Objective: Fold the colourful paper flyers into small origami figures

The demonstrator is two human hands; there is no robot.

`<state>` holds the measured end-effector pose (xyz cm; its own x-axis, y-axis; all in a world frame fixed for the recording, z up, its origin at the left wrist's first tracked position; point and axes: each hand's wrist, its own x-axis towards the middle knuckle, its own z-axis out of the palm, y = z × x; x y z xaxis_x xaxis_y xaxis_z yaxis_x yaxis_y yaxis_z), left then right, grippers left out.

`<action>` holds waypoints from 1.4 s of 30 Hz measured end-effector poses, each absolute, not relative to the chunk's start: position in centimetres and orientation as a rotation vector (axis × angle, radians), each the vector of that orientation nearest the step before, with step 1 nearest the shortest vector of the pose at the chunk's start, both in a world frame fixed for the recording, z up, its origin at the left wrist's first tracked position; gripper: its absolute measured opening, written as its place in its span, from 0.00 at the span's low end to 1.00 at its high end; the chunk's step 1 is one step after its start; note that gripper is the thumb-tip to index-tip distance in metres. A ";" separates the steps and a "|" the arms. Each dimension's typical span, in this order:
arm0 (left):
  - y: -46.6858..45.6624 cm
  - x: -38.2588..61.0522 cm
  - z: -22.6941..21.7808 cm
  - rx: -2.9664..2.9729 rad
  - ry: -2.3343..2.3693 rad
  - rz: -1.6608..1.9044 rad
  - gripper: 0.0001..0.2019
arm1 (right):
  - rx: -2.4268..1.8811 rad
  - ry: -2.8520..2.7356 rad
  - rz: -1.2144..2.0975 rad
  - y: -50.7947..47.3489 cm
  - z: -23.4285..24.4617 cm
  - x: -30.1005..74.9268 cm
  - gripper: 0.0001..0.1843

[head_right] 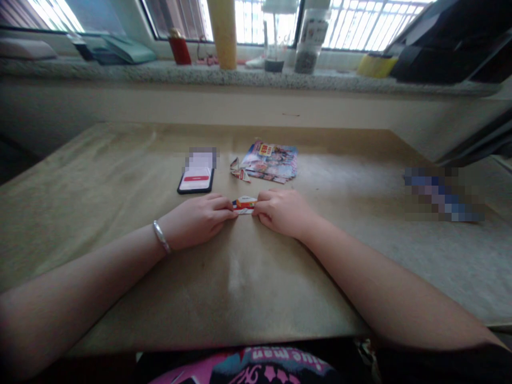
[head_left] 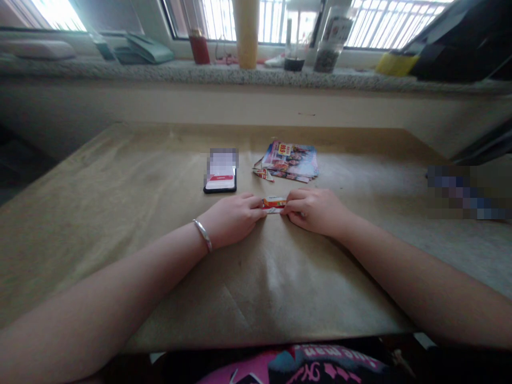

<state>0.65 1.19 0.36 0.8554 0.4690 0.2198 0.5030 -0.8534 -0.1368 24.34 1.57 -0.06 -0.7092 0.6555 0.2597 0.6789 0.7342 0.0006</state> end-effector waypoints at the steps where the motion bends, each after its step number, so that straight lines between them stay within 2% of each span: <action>1: 1.2 0.6 0.4 -2.847 -0.755 -0.263 0.12 | -1.056 -2.696 -0.134 1.6 -0.1 24.4 0.10; 30: 1.5 -0.3 0.4 -2.918 -0.862 -0.316 0.12 | -0.983 -2.672 0.068 2.3 -0.5 25.7 0.10; 35: 1.4 0.1 -0.2 -2.884 -0.803 -0.358 0.17 | -0.906 -2.666 0.007 2.3 -1.0 25.5 0.12; 42: 1.3 0.3 -0.2 -2.841 -0.738 -0.349 0.14 | -0.809 -2.651 -0.059 2.1 -1.1 24.7 0.14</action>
